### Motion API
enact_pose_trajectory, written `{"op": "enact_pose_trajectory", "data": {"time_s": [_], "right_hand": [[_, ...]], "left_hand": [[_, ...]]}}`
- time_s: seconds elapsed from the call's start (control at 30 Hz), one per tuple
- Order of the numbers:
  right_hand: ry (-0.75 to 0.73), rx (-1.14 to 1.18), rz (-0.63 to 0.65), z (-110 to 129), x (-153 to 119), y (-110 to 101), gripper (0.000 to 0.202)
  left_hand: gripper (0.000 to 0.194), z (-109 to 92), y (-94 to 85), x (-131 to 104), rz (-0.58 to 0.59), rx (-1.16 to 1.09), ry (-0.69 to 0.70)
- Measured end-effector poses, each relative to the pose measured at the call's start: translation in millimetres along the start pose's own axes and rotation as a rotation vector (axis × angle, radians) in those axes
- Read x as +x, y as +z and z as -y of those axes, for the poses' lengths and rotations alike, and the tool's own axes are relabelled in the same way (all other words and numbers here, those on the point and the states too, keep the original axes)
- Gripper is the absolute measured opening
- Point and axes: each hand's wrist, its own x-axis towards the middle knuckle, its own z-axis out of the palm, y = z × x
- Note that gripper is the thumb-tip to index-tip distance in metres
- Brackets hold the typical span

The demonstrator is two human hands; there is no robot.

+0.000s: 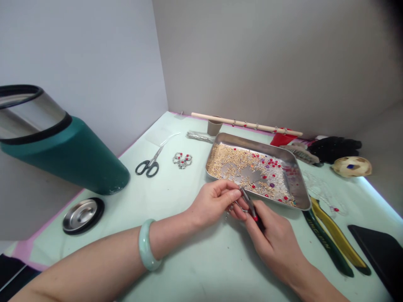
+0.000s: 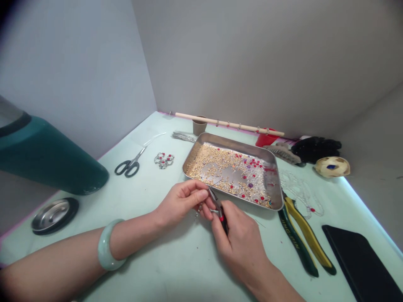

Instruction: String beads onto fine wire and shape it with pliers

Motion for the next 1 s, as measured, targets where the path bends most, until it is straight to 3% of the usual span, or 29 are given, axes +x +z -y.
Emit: {"op": "enact_pose_trajectory", "data": {"time_s": [0.77, 1.0], "right_hand": [[0.054, -0.159, 0.029, -0.8, 0.2, 3.0, 0.023], [0.072, -0.114, 0.056, 0.6, 1.0, 1.8, 0.023]], "left_hand": [[0.007, -2.0, 2.2, 1.6, -0.144, 0.127, -0.010], [0.008, -0.6, 2.3, 2.4, -0.123, 0.113, -0.008]]}}
